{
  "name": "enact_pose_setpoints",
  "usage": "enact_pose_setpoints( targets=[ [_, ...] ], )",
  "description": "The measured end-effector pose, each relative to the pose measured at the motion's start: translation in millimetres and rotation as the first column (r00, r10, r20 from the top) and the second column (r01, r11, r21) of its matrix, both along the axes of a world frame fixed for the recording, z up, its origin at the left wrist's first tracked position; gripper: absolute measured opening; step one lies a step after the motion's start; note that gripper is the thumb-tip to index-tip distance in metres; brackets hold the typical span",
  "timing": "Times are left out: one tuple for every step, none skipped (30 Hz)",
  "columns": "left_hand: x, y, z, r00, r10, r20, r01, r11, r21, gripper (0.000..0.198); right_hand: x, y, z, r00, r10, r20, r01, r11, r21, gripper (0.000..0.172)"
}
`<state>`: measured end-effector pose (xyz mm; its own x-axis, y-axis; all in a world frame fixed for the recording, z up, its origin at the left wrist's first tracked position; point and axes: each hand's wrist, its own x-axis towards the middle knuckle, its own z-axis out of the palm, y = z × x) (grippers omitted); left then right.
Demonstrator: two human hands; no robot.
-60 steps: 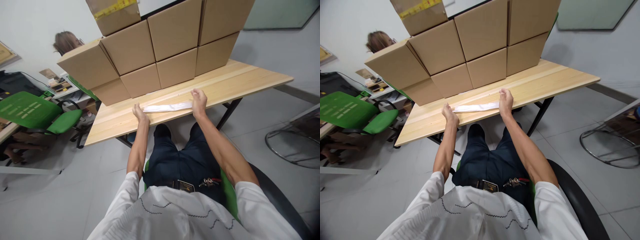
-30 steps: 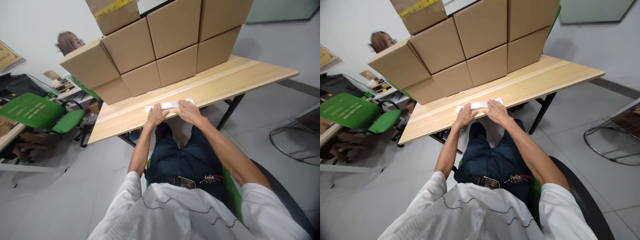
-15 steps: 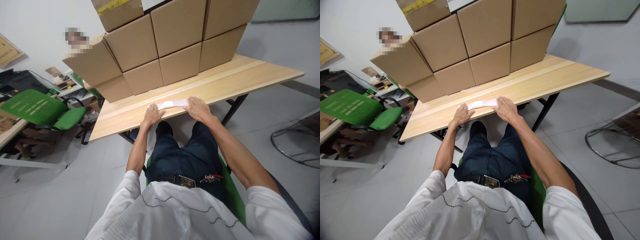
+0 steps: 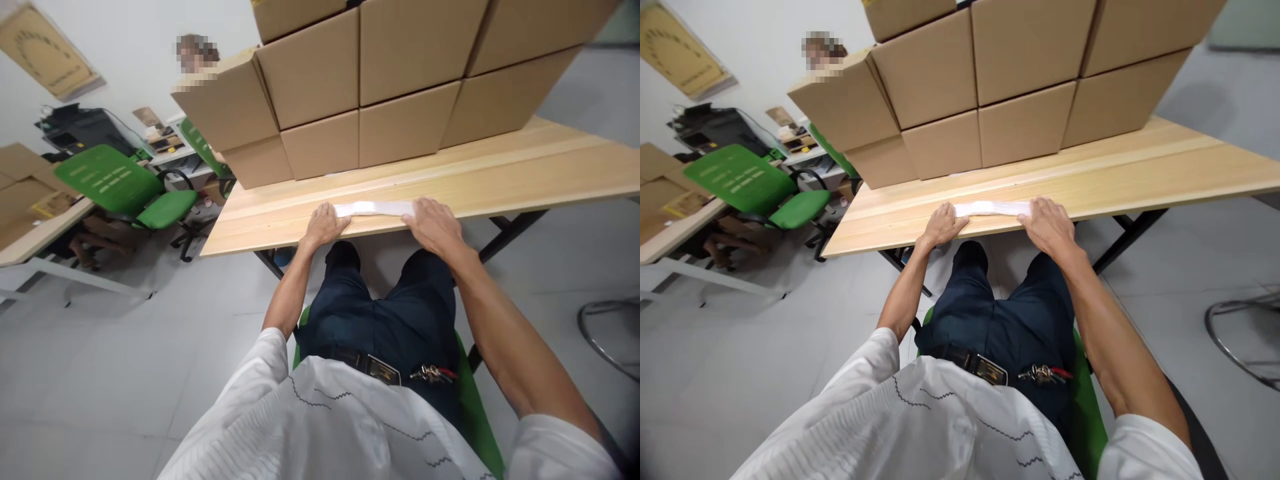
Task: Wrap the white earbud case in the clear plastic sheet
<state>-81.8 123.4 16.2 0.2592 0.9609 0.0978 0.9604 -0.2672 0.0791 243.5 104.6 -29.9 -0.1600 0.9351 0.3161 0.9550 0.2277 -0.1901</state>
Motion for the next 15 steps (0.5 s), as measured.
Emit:
enact_pose_setpoints(
  targets=[
    [0, 0, -1.1, 1.000, -0.003, 0.009, 0.003, 1.000, 0.008, 0.073, 1, 0, -0.8, 1.000, 0.006, 0.012, -0.006, 1.000, 0.002, 0.072],
    [0, 0, -2.3, 1.000, -0.003, 0.021, 0.003, 1.000, 0.010, 0.073, 3, 1, -2.1, 1.000, 0.012, 0.023, -0.012, 1.000, 0.005, 0.072],
    [-1, -1, -3.4, 0.999, -0.004, 0.033, 0.003, 1.000, 0.013, 0.074, 5, 1, -3.8, 0.999, 0.018, 0.028, -0.018, 1.000, 0.010, 0.073],
    [-2, -1, -4.6, 0.999, -0.008, 0.046, 0.007, 1.000, 0.020, 0.073, 7, 1, -5.7, 0.999, 0.024, 0.028, -0.024, 1.000, 0.014, 0.073],
    [-3, -1, -5.8, 0.998, -0.017, 0.059, 0.015, 0.999, 0.032, 0.071, 9, 1, -7.6, 0.999, 0.027, 0.024, -0.027, 1.000, 0.016, 0.073],
    [-4, -2, -7.1, 0.997, -0.032, 0.071, 0.029, 0.998, 0.047, 0.069, 10, 1, -9.2, 1.000, 0.025, 0.017, -0.025, 1.000, 0.016, 0.073],
    [-5, -2, -8.4, 0.996, -0.048, 0.081, 0.043, 0.997, 0.064, 0.067, 11, 0, -10.2, 1.000, 0.017, 0.011, -0.017, 1.000, 0.019, 0.074],
    [-5, -3, -9.7, 0.994, -0.061, 0.087, 0.054, 0.995, 0.080, 0.065, 11, -1, -10.3, 1.000, 0.006, 0.005, -0.006, 1.000, 0.024, 0.073],
    [-6, -3, -11.0, 0.994, -0.069, 0.089, 0.061, 0.994, 0.091, 0.065, 9, -3, -9.4, 1.000, -0.007, 0.002, 0.007, 0.999, 0.034, 0.074],
    [-6, -4, -12.3, 0.994, -0.071, 0.089, 0.062, 0.993, 0.100, 0.066, 7, -5, -7.3, 1.000, -0.016, 0.002, 0.016, 0.999, 0.047, 0.074],
    [-6, -4, -13.4, 0.994, -0.070, 0.086, 0.060, 0.992, 0.109, 0.067, 2, -6, -4.1, 1.000, -0.018, 0.004, 0.018, 0.998, 0.062, 0.075],
    [-6, -5, -14.3, 0.994, -0.066, 0.083, 0.056, 0.991, 0.119, 0.070, -4, -8, -0.1, 1.000, -0.011, 0.008, 0.011, 0.997, 0.075, 0.076],
    [-6, -6, -14.9, 0.995, -0.060, 0.081, 0.049, 0.991, 0.128, 0.072, -12, -8, 4.3, 1.000, 0.002, 0.014, -0.003, 0.996, 0.085, 0.076],
    [-5, -7, -15.2, 0.995, -0.053, 0.081, 0.042, 0.990, 0.135, 0.074, -21, -8, 8.6, 0.999, 0.022, 0.023, -0.024, 0.995, 0.093, 0.076],
    [-5, -8, -15.0, 0.996, -0.046, 0.081, 0.034, 0.990, 0.139, 0.075, -32, -7, 12.4, 0.998, 0.050, 0.034, -0.053, 0.994, 0.099, 0.076]
  ],
)
